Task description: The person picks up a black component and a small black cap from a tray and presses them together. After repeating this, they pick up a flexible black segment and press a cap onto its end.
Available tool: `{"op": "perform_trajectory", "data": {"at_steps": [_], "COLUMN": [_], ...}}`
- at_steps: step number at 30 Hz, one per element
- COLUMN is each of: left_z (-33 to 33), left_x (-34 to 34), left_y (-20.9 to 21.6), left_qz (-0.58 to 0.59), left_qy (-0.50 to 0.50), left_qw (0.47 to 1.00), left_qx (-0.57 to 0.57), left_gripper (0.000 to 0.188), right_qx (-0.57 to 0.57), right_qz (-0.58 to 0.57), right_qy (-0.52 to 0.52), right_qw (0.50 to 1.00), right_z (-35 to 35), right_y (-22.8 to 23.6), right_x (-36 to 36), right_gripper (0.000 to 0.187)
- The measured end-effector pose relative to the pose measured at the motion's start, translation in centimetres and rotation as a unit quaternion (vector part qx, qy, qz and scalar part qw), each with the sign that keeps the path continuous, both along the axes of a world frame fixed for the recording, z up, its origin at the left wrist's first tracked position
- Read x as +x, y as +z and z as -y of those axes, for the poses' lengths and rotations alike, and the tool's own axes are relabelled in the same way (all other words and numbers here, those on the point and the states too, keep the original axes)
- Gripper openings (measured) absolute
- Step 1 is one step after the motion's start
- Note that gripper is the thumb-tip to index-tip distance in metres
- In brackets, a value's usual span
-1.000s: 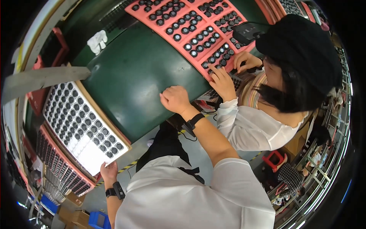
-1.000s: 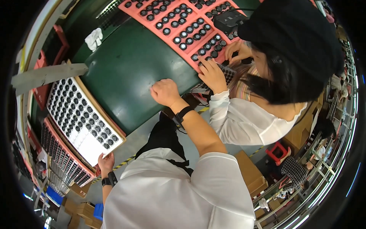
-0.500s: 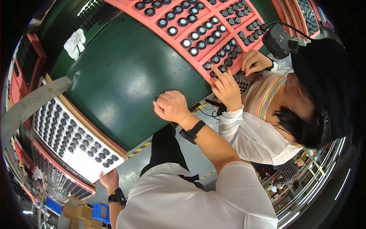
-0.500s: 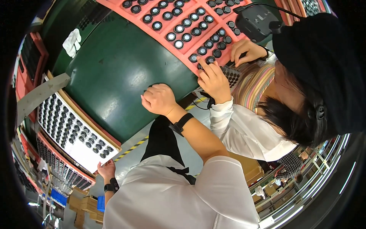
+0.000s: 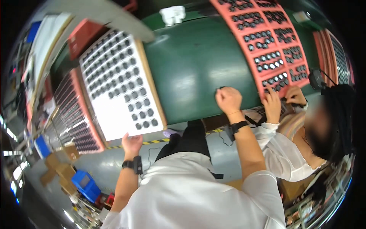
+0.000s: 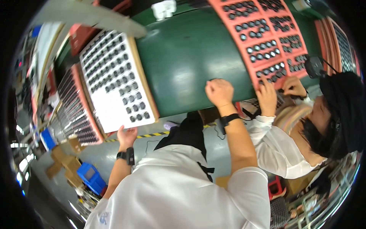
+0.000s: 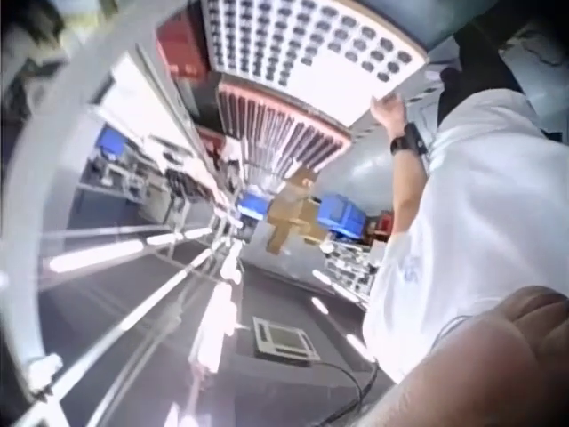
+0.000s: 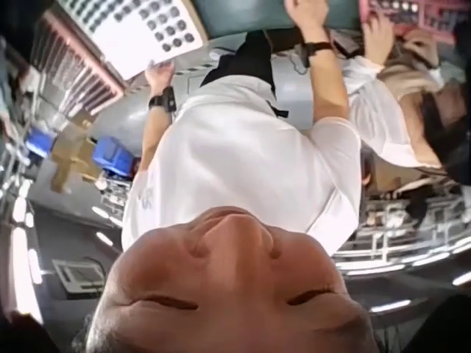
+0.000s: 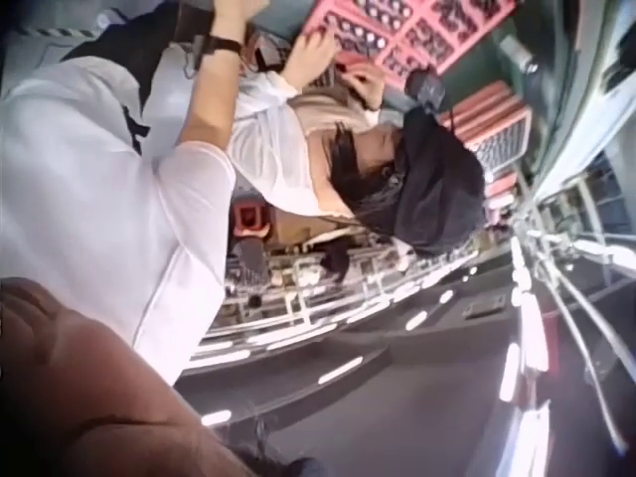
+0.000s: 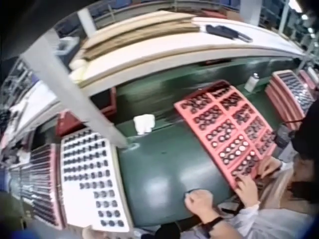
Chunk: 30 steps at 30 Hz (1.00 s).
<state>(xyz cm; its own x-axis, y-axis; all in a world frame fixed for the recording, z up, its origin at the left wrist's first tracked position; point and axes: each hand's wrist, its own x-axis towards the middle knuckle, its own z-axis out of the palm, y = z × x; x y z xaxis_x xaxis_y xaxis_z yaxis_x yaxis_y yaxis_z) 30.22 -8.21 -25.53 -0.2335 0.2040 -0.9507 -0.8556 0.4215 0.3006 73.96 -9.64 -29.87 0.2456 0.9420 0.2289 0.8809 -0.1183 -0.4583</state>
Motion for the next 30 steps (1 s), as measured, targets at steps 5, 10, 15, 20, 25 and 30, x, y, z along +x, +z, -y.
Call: {"op": "perform_trajectory", "data": {"at_steps": [5,10,15,20,25,30], "left_z": [0.1,0.7,0.4,1.9,3.3,2.3], "left_x": [-1.8,-2.7,-0.3,0.5,0.8,0.5], "left_y": [-1.8,-2.0,1.2,1.5,0.2,-2.8], "left_qz": [0.049,0.089,0.1,0.096,0.098,0.051], "left_qy": [0.027,0.078,0.097,0.107,0.126,0.067], "left_qw": [0.998,0.992,0.985,0.979,0.969,0.973], "left_qx": [0.024,0.041,0.101,0.143,0.191,0.216], "left_gripper": [0.02,0.022,0.022,0.026,0.028,0.032], "right_qx": [-0.045,-0.137,-0.158,-0.235,-0.327,-0.375], "right_qz": [-0.028,-0.233,-0.435,-0.555,-0.592,-0.591], "right_qy": [-0.032,0.086,0.161,0.063,0.046,0.049], "right_qw": [0.998,0.959,0.872,0.795,0.735,0.713], "right_z": [-0.8,-2.3,-4.1,-4.8,-4.1,-4.6], "right_y": [2.2,2.2,-1.5,0.1,4.2,4.2], "right_x": [-0.5,-7.4,-17.5,-20.5,-20.8,-19.2], "right_gripper": [0.017,0.017,0.033,0.049,0.05,0.049]}}
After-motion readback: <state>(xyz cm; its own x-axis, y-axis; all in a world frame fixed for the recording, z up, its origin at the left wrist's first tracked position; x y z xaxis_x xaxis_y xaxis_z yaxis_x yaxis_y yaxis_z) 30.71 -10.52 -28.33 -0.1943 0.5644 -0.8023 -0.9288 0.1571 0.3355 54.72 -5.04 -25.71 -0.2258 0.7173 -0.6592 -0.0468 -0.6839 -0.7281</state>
